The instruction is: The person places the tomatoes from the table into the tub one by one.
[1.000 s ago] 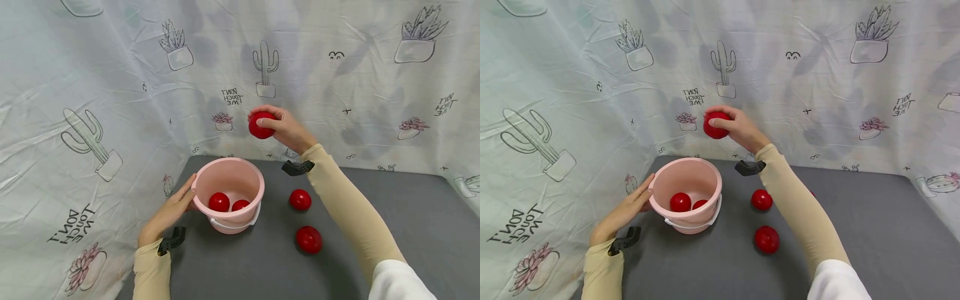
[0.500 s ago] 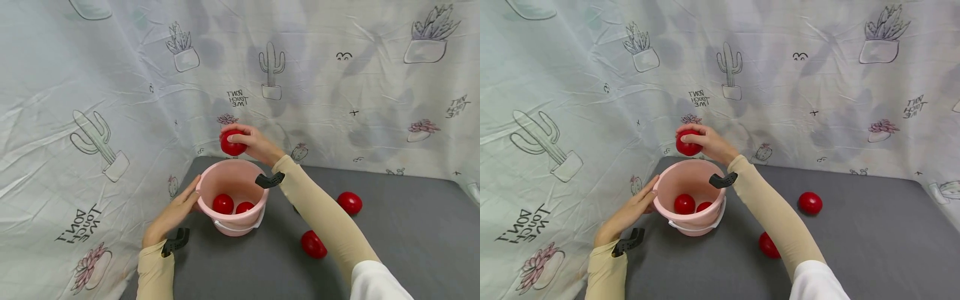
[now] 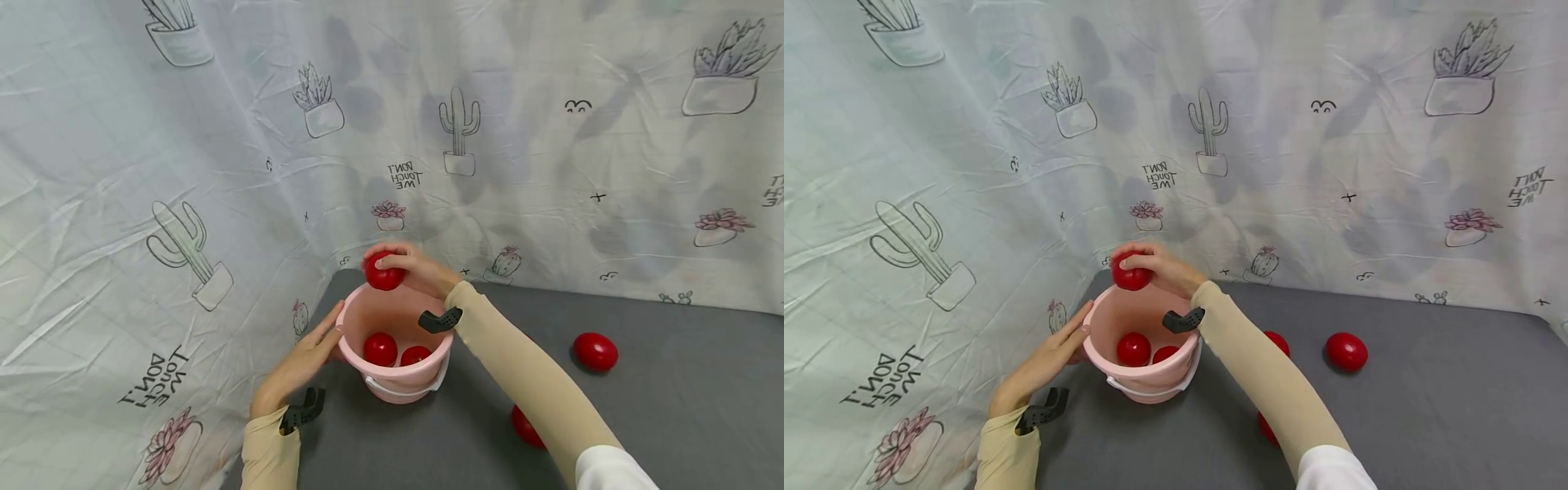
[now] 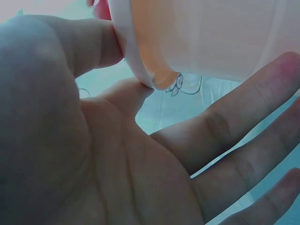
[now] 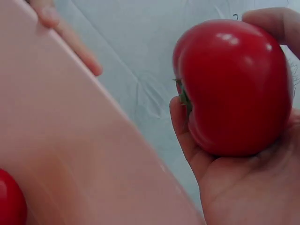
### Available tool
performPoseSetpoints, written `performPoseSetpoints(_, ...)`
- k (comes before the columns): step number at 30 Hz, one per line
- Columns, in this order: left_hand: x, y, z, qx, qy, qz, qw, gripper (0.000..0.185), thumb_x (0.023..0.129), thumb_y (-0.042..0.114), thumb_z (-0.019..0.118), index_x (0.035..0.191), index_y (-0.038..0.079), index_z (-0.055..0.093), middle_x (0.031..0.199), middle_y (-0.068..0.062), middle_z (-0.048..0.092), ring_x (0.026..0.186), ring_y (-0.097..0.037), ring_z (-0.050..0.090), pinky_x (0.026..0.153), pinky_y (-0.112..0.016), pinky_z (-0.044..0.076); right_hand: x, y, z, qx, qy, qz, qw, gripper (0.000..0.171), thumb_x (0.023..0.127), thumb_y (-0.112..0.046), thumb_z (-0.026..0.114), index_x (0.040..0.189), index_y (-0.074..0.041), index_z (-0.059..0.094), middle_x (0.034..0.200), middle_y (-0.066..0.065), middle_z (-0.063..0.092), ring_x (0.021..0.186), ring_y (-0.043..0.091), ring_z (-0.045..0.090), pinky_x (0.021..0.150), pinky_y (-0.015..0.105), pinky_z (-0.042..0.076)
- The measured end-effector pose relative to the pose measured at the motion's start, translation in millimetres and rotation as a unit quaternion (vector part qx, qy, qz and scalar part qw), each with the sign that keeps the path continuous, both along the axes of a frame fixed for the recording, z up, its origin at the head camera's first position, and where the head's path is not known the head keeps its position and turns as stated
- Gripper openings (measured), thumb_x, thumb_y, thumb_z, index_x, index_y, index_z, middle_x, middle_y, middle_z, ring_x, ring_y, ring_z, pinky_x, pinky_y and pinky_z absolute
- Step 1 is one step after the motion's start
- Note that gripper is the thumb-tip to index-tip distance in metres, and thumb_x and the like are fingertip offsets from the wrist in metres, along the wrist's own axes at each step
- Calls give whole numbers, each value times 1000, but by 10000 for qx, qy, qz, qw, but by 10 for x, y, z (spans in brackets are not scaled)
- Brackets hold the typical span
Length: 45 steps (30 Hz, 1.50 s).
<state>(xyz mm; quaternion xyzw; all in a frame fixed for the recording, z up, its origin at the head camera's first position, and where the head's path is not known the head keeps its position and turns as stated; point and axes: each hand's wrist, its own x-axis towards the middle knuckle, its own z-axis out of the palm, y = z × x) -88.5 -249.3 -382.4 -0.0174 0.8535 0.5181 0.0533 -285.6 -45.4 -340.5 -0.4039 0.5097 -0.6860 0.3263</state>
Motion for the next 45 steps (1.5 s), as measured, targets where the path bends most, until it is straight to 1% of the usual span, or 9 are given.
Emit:
performPoseSetpoints(4, -15, 7, 4, -85, -5, -33, 10000, 59, 108, 44, 41, 161, 42, 16, 165, -6, 31, 111, -21, 65, 110, -55, 47, -33, 18, -47, 261, 5, 189, 9995, 26, 95, -12, 54, 116, -11, 69, 119, 11, 67, 110, 22, 63, 90, 29, 59)
performPoseSetpoints(8, -24, 8, 4, -64, -16, -66, 10000, 59, 108, 45, 41, 162, 41, 16, 161, -9, 39, 110, -22, 66, 109, -54, 48, -30, 15, -62, 759, 233, 541, 9954, 28, 94, -12, 54, 120, -8, 66, 125, 14, 63, 111, 22, 61, 90, 31, 59)
performPoseSetpoints(13, -50, -10, -16, 17, -22, -25, 10000, 60, 107, 46, 42, 162, 41, 16, 162, -9, 37, 114, -23, 64, 110, -55, 48, -39, 0, -77, 1329, 650, 954, 9844, 39, 94, -15, 58, 130, 1, 58, 134, 20, 58, 117, 24, 59, 97, 35, 57)
performPoseSetpoints(20, -74, -26, -65, 14, -22, 39, 10000, 60, 108, 47, 40, 162, 42, 14, 167, -6, 26, 119, -26, 62, 110, -54, 47, -65, -26, -110, 2034, 1394, 1058, 9633, 42, 92, -22, 67, 132, -11, 63, 131, 9, 63, 119, 24, 60, 100, 37, 56)
performPoseSetpoints(22, -83, -28, -72, 23, -17, 47, 10000, 60, 108, 47, 40, 162, 41, 14, 169, -4, 23, 123, -27, 60, 110, -54, 47, -71, -36, -115, 2182, 1497, 1068, 9584, 42, 91, -24, 69, 131, -14, 64, 129, 6, 65, 120, 24, 60, 100, 37, 56)
performPoseSetpoints(25, -103, -28, -75, 42, -38, 22, 10000, 61, 108, 47, 40, 162, 40, 14, 169, -3, 21, 127, -29, 57, 110, -55, 47, -83, -40, -124, 2288, 1537, 1087, 9551, 41, 90, -25, 71, 130, -15, 65, 128, 5, 66, 119, 22, 60, 99, 36, 56)
performPoseSetpoints(31, -140, -24, -75, -28, -38, -21, 10000, 60, 108, 48, 38, 162, 42, 13, 170, -3, 20, 130, -30, 57, 110, -54, 48, -106, -28, -147, 2259, 1485, 1169, 9557, 41, 90, -21, 70, 129, -11, 64, 129, 8, 65, 118, 22, 60, 99, 36, 56)
performPoseSetpoints(38, -136, -18, -64, -93, 20, -36, 9999, 61, 108, 49, 37, 163, 39, 12, 170, -4, 21, 126, -30, 59, 109, -55, 48, -80, -17, -144, 2339, 1179, 1241, 9571, 40, 89, -19, 72, 127, -11, 64, 128, 9, 64, 119, 23, 59, 100, 37, 56)
performPoseSetpoints(45, -135, -32, -65, 22, -19, -115, 9999, 60, 108, 49, 37, 162, 41, 11, 171, -4, 17, 130, -33, 58, 110, -58, 46, -51, -28, -139, 2379, 1277, 1328, 9537, 40, 88, -20, 74, 126, -8, 65, 130, 12, 64, 118, 23, 58, 101, 36, 54)
